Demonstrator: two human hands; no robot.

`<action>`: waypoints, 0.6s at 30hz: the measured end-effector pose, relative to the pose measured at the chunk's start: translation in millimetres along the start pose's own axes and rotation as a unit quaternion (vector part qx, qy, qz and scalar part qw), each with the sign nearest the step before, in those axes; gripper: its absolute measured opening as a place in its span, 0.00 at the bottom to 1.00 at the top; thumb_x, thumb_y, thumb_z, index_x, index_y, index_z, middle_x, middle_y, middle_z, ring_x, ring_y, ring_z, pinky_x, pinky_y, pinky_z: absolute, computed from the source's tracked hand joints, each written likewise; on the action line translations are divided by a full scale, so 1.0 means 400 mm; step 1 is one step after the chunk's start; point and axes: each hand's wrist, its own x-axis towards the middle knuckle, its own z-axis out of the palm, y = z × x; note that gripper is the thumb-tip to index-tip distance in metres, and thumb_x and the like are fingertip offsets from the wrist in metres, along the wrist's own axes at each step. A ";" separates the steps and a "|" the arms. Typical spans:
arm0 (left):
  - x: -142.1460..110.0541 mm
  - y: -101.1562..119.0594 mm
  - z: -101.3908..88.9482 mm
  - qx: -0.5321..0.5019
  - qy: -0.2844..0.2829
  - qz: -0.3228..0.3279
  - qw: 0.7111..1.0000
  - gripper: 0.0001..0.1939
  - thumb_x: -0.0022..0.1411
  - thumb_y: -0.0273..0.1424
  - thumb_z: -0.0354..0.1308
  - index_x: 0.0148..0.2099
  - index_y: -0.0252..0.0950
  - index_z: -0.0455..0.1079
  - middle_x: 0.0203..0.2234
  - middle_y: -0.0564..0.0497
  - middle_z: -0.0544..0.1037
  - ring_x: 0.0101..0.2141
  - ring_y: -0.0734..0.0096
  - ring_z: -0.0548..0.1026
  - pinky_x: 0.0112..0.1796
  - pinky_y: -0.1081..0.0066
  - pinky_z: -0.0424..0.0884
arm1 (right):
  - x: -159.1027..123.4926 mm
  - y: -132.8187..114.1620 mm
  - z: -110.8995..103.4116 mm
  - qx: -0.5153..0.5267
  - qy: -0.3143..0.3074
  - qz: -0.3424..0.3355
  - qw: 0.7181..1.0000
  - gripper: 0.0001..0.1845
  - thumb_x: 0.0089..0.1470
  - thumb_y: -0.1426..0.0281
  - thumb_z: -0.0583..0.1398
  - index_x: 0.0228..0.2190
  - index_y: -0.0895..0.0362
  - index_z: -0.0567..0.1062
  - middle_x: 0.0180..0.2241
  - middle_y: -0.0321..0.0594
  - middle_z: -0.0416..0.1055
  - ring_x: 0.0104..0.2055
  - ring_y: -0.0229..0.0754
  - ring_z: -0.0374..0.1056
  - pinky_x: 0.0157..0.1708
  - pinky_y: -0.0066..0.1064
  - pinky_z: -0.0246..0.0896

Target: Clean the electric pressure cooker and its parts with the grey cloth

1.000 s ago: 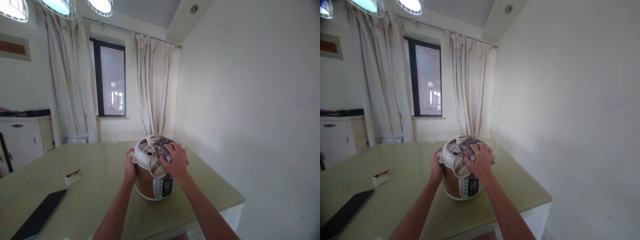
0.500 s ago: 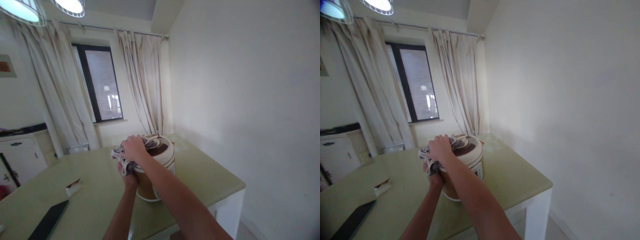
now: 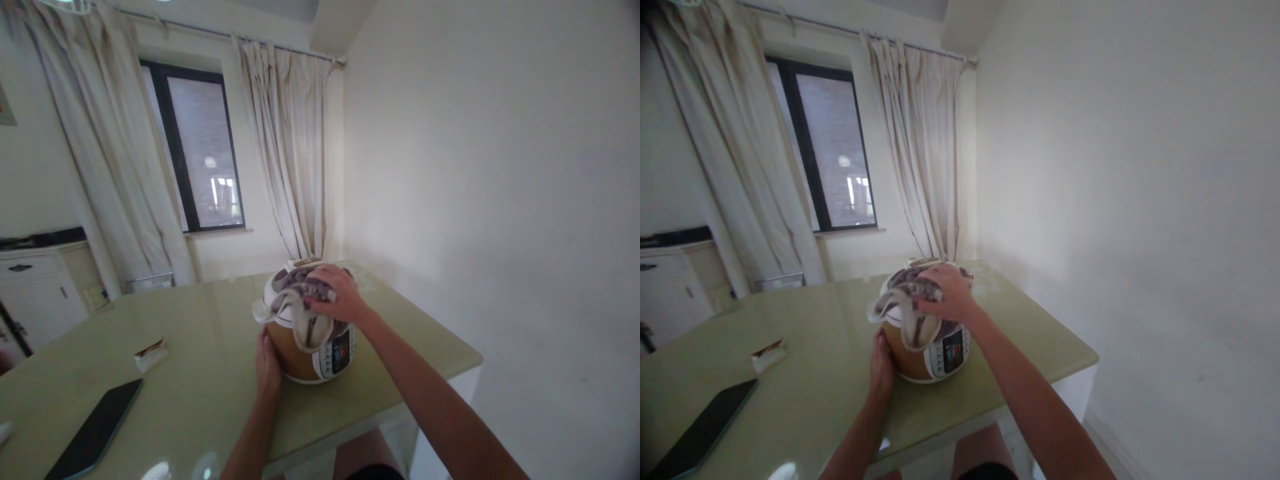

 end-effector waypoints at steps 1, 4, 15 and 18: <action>-0.004 -0.004 0.003 -0.013 -0.007 -0.004 1.000 0.32 0.75 0.53 0.44 0.65 0.37 0.68 0.63 0.39 0.73 0.65 0.48 0.69 0.67 0.48 0.63 | 0.002 0.033 -0.013 -0.007 0.027 0.065 0.998 0.20 0.57 0.60 0.69 0.49 0.56 0.79 0.47 0.44 0.78 0.51 0.46 0.72 0.55 0.39 0.64; -0.010 -0.010 0.013 -0.037 -0.014 -0.011 0.999 0.35 0.72 0.56 0.46 0.70 0.39 0.64 0.69 0.40 0.68 0.70 0.50 0.62 0.71 0.50 0.53 | 0.016 0.118 -0.030 -0.030 0.064 0.202 0.977 0.13 0.59 0.63 0.65 0.43 0.57 0.80 0.42 0.44 0.79 0.46 0.46 0.73 0.50 0.38 0.67; 0.002 -0.051 0.033 -0.090 -0.023 0.007 0.996 0.42 0.70 0.60 0.47 0.74 0.38 0.59 0.72 0.38 0.61 0.73 0.51 0.57 0.72 0.52 0.50 | -0.295 0.006 0.119 -0.084 0.275 0.177 0.941 0.25 0.61 0.60 0.61 0.58 0.54 0.71 0.52 0.52 0.65 0.55 0.55 0.67 0.53 0.51 0.69; 0.006 -0.049 0.032 -0.098 -0.030 0.000 0.995 0.44 0.69 0.62 0.47 0.74 0.36 0.59 0.71 0.37 0.63 0.72 0.51 0.59 0.71 0.55 0.55 | -0.442 -0.055 0.203 -0.138 0.237 0.114 0.955 0.28 0.56 0.60 0.66 0.57 0.51 0.71 0.55 0.53 0.61 0.55 0.59 0.65 0.49 0.53 0.69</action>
